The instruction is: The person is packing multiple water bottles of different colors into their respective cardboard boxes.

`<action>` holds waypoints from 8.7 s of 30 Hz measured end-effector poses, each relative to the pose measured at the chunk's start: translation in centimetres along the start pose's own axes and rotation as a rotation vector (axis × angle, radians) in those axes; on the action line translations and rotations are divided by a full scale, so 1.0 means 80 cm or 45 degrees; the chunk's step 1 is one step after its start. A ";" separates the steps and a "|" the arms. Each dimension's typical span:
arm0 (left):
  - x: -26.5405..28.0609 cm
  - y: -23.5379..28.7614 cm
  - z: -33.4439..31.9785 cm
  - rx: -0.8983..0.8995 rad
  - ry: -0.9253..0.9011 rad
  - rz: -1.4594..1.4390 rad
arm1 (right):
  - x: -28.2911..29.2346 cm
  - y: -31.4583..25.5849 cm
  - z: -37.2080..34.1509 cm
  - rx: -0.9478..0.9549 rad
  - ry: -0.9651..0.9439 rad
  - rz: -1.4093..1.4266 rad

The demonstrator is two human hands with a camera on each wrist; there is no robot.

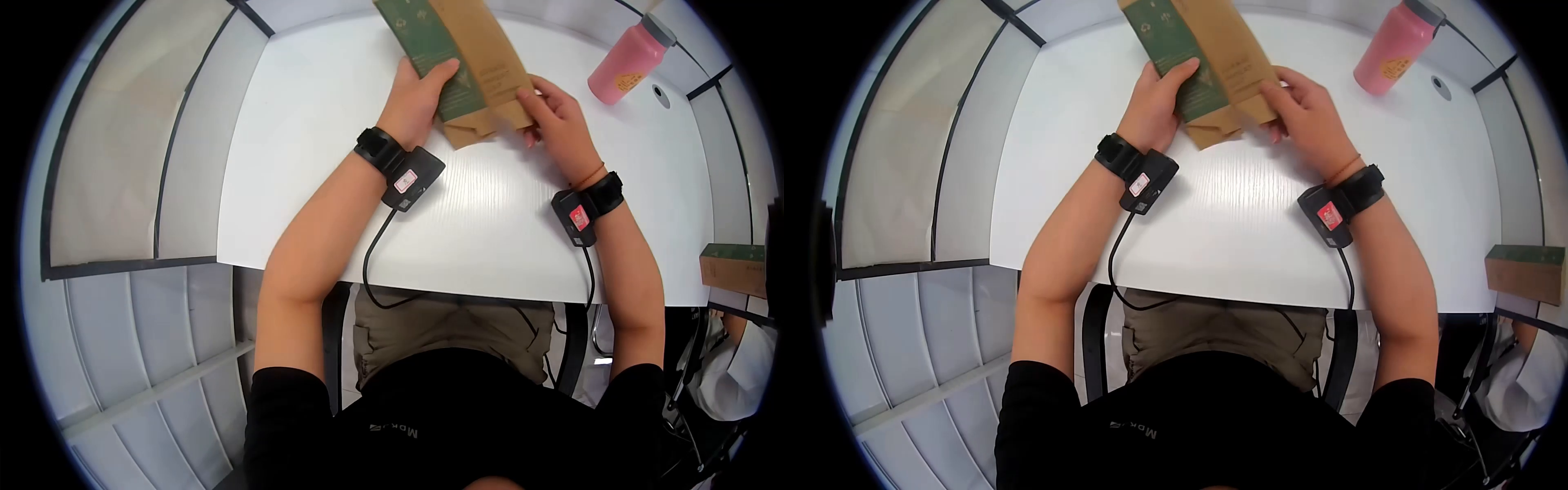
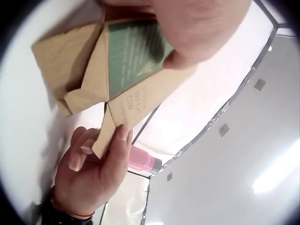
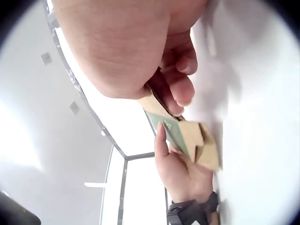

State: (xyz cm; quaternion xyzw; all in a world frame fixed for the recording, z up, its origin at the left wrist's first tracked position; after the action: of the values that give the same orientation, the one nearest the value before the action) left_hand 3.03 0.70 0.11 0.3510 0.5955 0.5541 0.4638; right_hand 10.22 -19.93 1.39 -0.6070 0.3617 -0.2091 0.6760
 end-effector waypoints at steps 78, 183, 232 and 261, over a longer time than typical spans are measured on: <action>0.013 -0.004 0.007 -0.758 0.403 0.838 | 0.037 -0.026 0.004 0.848 0.024 -1.184; 0.001 0.014 -0.013 -0.156 -0.233 0.917 | 0.033 0.011 0.023 0.584 0.040 -0.737; 0.009 0.009 -0.011 -0.229 -0.261 1.077 | 0.011 -0.013 0.000 0.369 -0.088 -0.853; -0.002 0.011 -0.008 -0.424 -0.303 1.386 | 0.013 -0.010 0.004 0.375 -0.273 -0.775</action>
State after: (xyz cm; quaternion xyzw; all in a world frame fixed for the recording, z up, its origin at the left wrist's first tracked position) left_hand 2.36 0.48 0.98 0.5890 0.1778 0.7556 0.2248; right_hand 11.22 -20.59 1.90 -0.6015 0.0573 -0.3861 0.6970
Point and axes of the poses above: each hand's wrist, its own z-axis towards the middle knuckle, its own x-axis out of the back of the hand, y = z × x, the point moved 1 cm from there along z, towards the middle knuckle, and after that the axes turned 15 degrees about z, right-handed, at the moved point
